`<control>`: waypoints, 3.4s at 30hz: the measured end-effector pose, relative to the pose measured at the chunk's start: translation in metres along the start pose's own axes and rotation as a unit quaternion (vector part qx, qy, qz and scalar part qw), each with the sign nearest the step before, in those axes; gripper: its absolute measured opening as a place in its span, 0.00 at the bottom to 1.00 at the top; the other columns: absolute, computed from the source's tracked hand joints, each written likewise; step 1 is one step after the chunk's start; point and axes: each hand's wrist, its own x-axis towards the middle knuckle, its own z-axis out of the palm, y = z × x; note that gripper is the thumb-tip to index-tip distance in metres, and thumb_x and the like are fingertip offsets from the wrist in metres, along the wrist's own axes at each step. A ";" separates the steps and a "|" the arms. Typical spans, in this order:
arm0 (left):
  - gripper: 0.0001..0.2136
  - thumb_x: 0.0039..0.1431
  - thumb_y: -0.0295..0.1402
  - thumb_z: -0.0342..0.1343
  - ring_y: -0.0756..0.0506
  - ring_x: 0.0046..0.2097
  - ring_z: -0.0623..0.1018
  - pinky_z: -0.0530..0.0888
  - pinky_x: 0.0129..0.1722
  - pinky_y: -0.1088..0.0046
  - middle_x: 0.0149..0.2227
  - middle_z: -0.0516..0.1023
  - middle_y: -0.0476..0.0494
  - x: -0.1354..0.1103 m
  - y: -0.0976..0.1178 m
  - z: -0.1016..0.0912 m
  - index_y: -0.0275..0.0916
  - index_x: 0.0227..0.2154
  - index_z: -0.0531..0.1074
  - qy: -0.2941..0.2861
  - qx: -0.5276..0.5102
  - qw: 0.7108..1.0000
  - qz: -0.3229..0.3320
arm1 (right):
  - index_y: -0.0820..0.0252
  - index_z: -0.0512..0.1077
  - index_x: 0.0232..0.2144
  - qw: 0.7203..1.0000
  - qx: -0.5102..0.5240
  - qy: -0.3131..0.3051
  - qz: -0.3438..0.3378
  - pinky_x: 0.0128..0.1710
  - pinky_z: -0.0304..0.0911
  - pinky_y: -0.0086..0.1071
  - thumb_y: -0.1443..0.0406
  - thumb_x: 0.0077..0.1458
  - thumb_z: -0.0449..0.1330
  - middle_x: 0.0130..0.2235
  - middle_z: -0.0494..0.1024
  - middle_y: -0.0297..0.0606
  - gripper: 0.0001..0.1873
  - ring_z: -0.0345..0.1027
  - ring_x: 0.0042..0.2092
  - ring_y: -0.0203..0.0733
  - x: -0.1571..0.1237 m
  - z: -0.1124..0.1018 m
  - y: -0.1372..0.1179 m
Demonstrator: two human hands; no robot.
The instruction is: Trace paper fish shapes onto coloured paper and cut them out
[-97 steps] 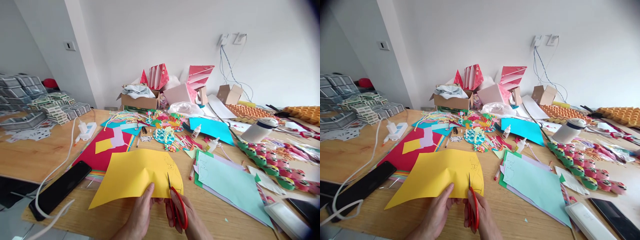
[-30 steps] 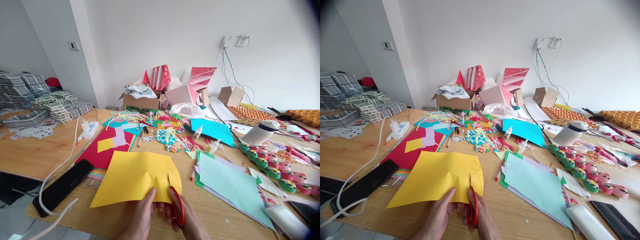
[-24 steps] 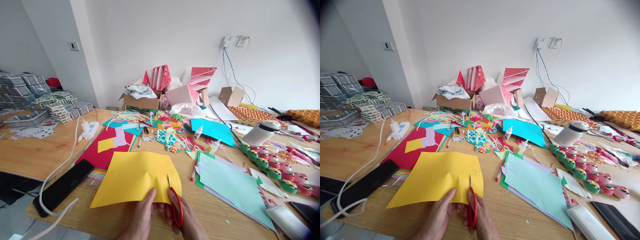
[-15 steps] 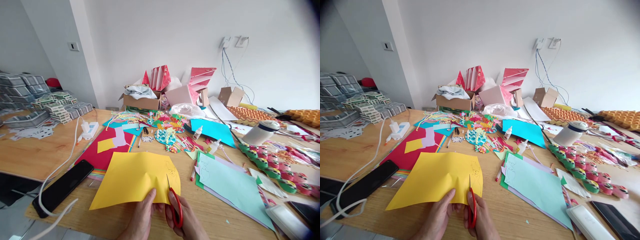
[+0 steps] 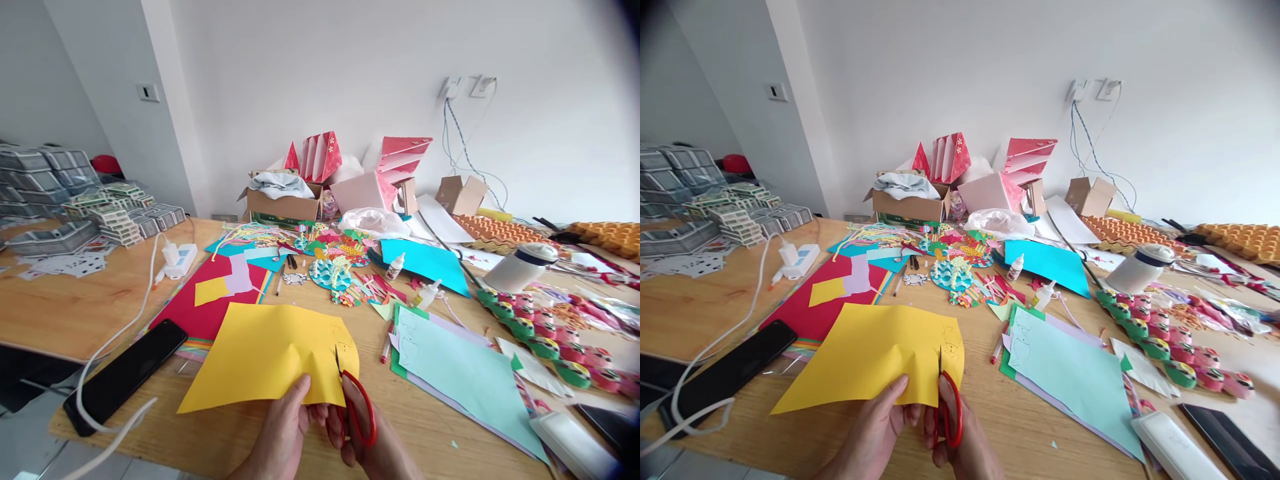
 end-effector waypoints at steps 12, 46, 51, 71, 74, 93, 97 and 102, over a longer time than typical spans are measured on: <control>0.11 0.47 0.38 0.59 0.51 0.21 0.66 0.62 0.22 0.75 0.17 0.66 0.50 0.000 -0.006 -0.001 0.33 0.25 0.70 -0.047 0.011 0.999 0.005 | 0.65 0.69 0.20 0.999 -0.023 -0.024 -0.021 0.13 0.47 0.19 0.45 0.50 0.49 0.19 0.69 0.34 0.28 0.61 0.19 0.29 -0.004 0.008 -0.013; 0.15 0.48 0.40 0.57 0.50 0.21 0.65 0.62 0.23 0.73 0.15 0.63 0.49 0.001 -0.008 -0.003 0.33 0.18 0.67 -0.063 -0.013 0.998 0.005 | 0.63 0.66 0.19 0.996 -0.059 -0.023 -0.062 0.13 0.45 0.21 0.46 0.50 0.50 0.17 0.67 0.32 0.26 0.60 0.18 0.29 -0.002 0.013 -0.014; 0.17 0.48 0.43 0.56 0.50 0.20 0.65 0.63 0.25 0.72 0.15 0.62 0.49 0.002 -0.015 -0.005 0.33 0.16 0.66 -0.075 -0.002 0.997 0.001 | 0.62 0.66 0.19 0.995 -0.061 0.008 -0.080 0.13 0.46 0.20 0.47 0.50 0.50 0.16 0.69 0.33 0.25 0.61 0.17 0.29 0.001 0.013 -0.008; 0.15 0.47 0.41 0.58 0.49 0.21 0.66 0.63 0.25 0.72 0.14 0.63 0.49 -0.001 -0.017 -0.002 0.33 0.17 0.68 -0.042 -0.003 0.999 0.009 | 0.60 0.62 0.18 0.992 -0.073 0.034 -0.094 0.12 0.42 0.22 0.42 0.43 0.52 0.11 0.63 0.29 0.27 0.55 0.15 0.28 0.005 0.018 -0.006; 0.16 0.47 0.41 0.58 0.50 0.21 0.66 0.62 0.24 0.73 0.14 0.63 0.49 -0.002 -0.016 -0.001 0.34 0.16 0.66 -0.041 -0.004 0.999 0.022 | 0.60 0.61 0.17 0.993 -0.065 0.047 -0.084 0.14 0.45 0.22 0.47 0.44 0.54 0.11 0.62 0.28 0.22 0.55 0.15 0.29 0.005 0.018 -0.006; 0.12 0.49 0.38 0.57 0.50 0.21 0.65 0.60 0.24 0.73 0.14 0.63 0.50 -0.001 -0.015 -0.006 0.32 0.24 0.71 -0.055 -0.015 0.998 0.021 | 0.62 0.65 0.20 0.995 -0.050 -0.004 -0.091 0.14 0.44 0.22 0.48 0.52 0.49 0.13 0.66 0.31 0.24 0.58 0.16 0.29 0.011 0.010 -0.005; 0.12 0.49 0.38 0.57 0.50 0.21 0.65 0.59 0.23 0.74 0.14 0.64 0.49 -0.001 -0.014 -0.006 0.32 0.21 0.70 -0.050 -0.015 0.998 0.022 | 0.61 0.64 0.20 0.994 -0.038 0.005 -0.101 0.14 0.44 0.22 0.47 0.49 0.51 0.12 0.65 0.29 0.24 0.56 0.15 0.29 0.016 0.009 0.000; 0.13 0.46 0.39 0.59 0.51 0.20 0.65 0.58 0.21 0.75 0.15 0.65 0.49 -0.001 -0.014 -0.005 0.31 0.23 0.70 -0.023 -0.010 1.000 0.018 | 0.61 0.64 0.22 0.993 -0.020 0.018 -0.111 0.13 0.42 0.22 0.49 0.47 0.54 0.12 0.65 0.28 0.21 0.56 0.15 0.29 0.021 0.008 0.007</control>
